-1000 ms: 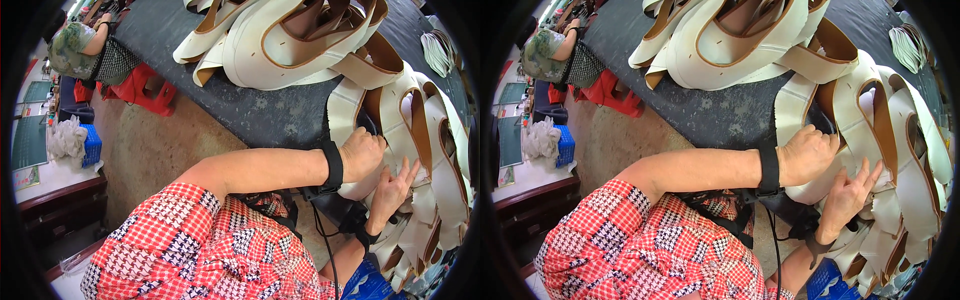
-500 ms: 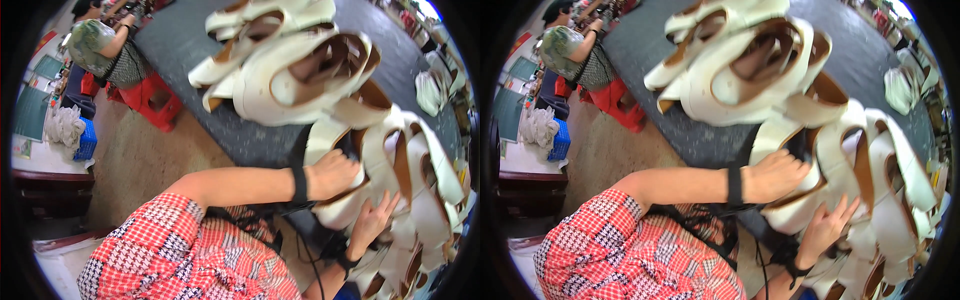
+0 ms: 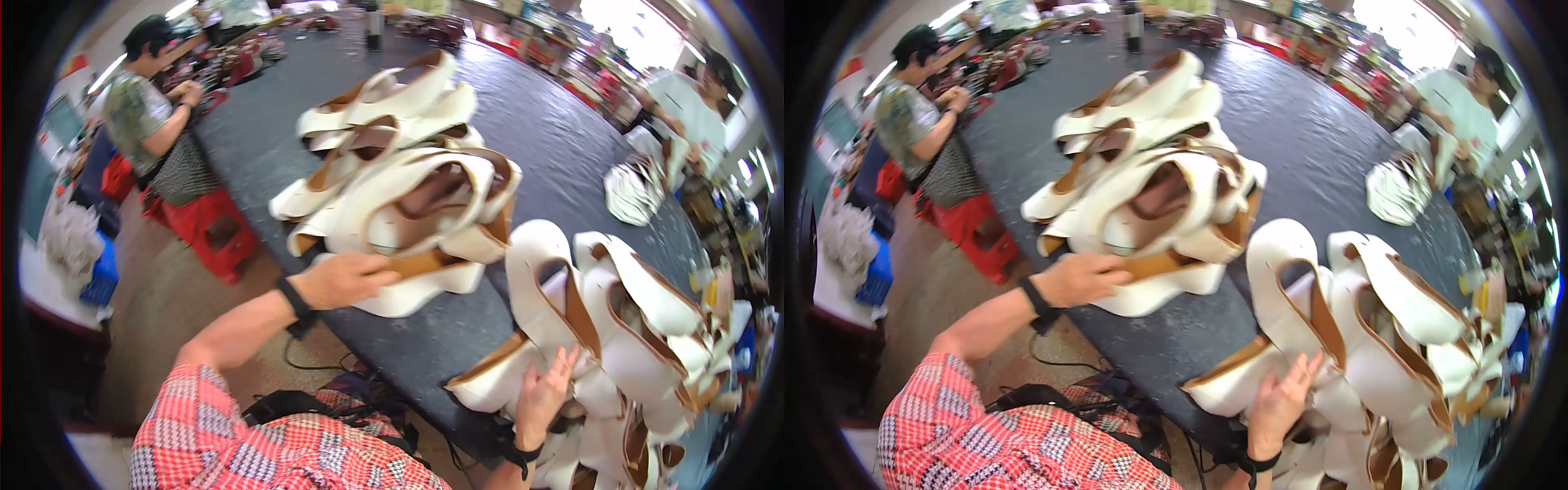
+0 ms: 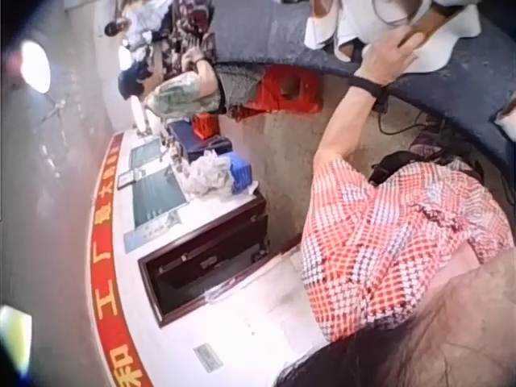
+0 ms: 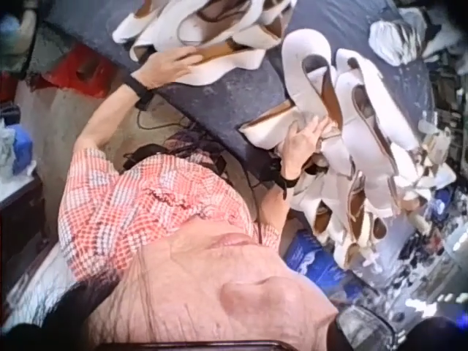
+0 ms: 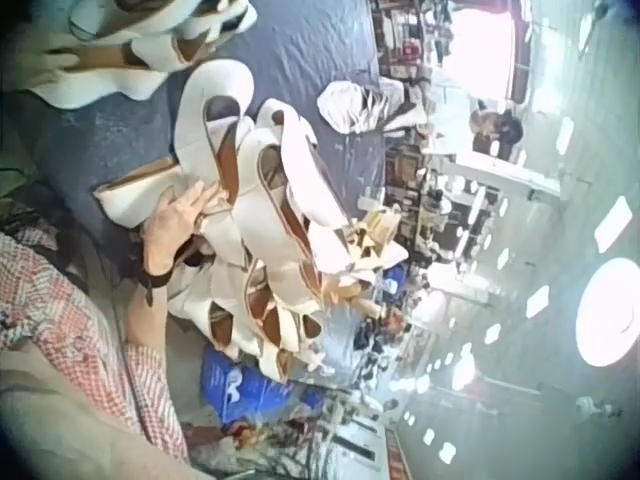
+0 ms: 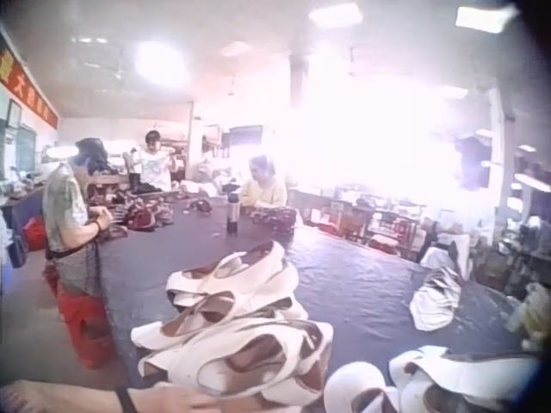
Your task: Applying adhesive and manually assembling upper components of white shoes in a manufacturing facility.
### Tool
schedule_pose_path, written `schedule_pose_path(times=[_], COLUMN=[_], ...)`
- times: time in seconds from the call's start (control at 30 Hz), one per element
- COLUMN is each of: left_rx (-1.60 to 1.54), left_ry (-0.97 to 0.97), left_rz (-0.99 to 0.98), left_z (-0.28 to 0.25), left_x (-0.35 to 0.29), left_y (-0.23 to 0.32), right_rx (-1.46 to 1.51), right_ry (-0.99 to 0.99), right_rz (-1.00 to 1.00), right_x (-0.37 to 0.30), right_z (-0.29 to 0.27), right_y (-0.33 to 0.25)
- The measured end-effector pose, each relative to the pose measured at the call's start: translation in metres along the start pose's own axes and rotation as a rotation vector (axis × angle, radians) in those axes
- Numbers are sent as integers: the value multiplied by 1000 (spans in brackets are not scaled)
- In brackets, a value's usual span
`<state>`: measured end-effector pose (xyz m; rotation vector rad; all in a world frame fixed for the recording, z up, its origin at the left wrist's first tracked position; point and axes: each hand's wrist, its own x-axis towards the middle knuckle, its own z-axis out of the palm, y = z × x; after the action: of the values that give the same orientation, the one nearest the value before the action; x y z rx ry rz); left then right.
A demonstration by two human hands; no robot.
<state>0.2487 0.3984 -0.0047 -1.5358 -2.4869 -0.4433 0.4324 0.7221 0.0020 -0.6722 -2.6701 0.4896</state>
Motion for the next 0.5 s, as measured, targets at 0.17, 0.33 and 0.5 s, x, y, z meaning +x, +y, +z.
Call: schedule_pose_path(times=[0.17, 0.33, 0.5], left_rx=[351, 324, 232], left_ry=[157, 145, -158], left_rz=[221, -249, -507], left_z=[-6, 18, 16], left_x=[-29, -16, 15], left_y=[-38, -54, -74], right_rx=[-44, -113, -156], right_ry=[-2, 46, 55], right_rz=[-28, 11, 76], right_x=[6, -3, -5], right_z=[0, 6, 0], right_y=[-26, -18, -21])
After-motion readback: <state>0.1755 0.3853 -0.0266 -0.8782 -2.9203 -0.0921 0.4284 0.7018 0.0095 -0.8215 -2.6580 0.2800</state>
